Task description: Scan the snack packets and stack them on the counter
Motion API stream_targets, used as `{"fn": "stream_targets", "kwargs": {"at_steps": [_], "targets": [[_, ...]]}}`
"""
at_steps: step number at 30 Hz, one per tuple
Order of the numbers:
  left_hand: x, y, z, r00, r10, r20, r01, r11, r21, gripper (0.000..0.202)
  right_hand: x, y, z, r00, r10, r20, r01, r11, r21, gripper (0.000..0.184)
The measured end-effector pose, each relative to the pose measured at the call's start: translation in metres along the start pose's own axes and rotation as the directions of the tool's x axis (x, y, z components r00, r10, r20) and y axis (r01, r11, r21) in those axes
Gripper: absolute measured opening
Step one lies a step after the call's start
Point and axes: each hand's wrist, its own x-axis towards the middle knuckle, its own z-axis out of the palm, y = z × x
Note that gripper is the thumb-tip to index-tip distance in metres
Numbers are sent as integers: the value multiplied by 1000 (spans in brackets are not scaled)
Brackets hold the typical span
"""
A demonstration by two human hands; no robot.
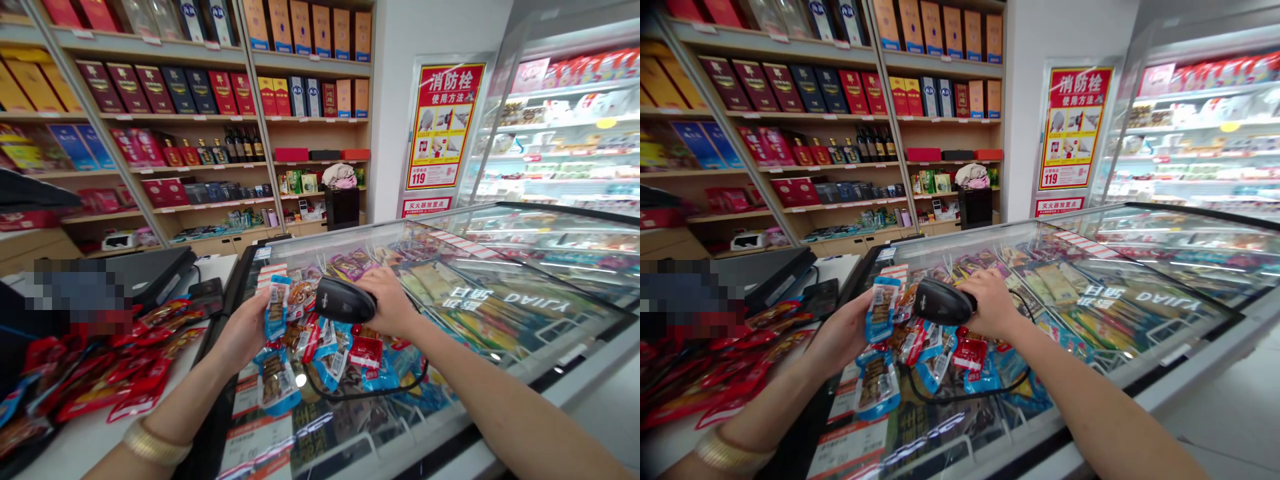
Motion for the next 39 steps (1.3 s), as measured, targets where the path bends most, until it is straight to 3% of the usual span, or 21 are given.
{"fn": "stream_targets", "kwargs": {"at_steps": [2,4,8,10,12,15,18,20,24,27,29,31,33,35,37,39], "targets": [[4,-10,-4,973,230,-11,-221,946,236,55,-1,7,0,998,12,-57,-15,999,-36,29],[6,-20,-5,921,376,100,-377,801,465,56,-3,15,1,994,25,-105,-33,997,-74,31],[6,-32,-6,825,344,448,-562,428,708,59,-6,27,4,989,48,-138,-66,990,-127,28],[8,-30,-11,810,364,460,-572,316,757,60,-8,30,6,989,56,-138,-76,987,-141,26],[10,-22,-22,823,431,369,-493,219,842,58,-9,32,6,989,58,-136,-79,985,-152,26],[10,-1,-50,840,535,92,-157,76,985,51,-9,32,6,990,52,-135,-75,983,-168,25],[4,18,-88,802,564,-196,235,4,972,47,-9,32,6,989,54,-136,-78,981,-176,25],[-1,23,-113,773,538,-335,405,-12,914,42,-10,32,7,989,52,-138,-77,981,-177,26],[-3,15,-156,726,485,-488,542,34,840,26,-11,35,10,991,48,-128,-70,982,-173,33],[-2,5,-174,703,553,-448,454,135,881,14,-12,35,11,991,53,-121,-73,983,-167,32],[-3,4,-177,674,612,-413,372,201,906,15,-12,34,10,990,60,-124,-80,984,-162,29],[-7,11,-170,620,674,-402,310,261,914,18,-11,33,9,990,69,-125,-89,984,-157,27],[-12,24,-155,529,744,-408,245,326,913,17,-11,33,9,990,73,-124,-91,985,-150,28],[-15,39,-136,453,735,-505,132,505,853,15,-11,33,9,988,75,-134,-93,986,-139,28],[-12,51,-117,445,566,-694,-23,782,623,12,-10,32,9,986,88,-141,-106,986,-126,25],[-6,57,-101,511,314,-800,-136,949,285,14,-8,31,8,984,102,-145,-118,987,-111,23]]}}
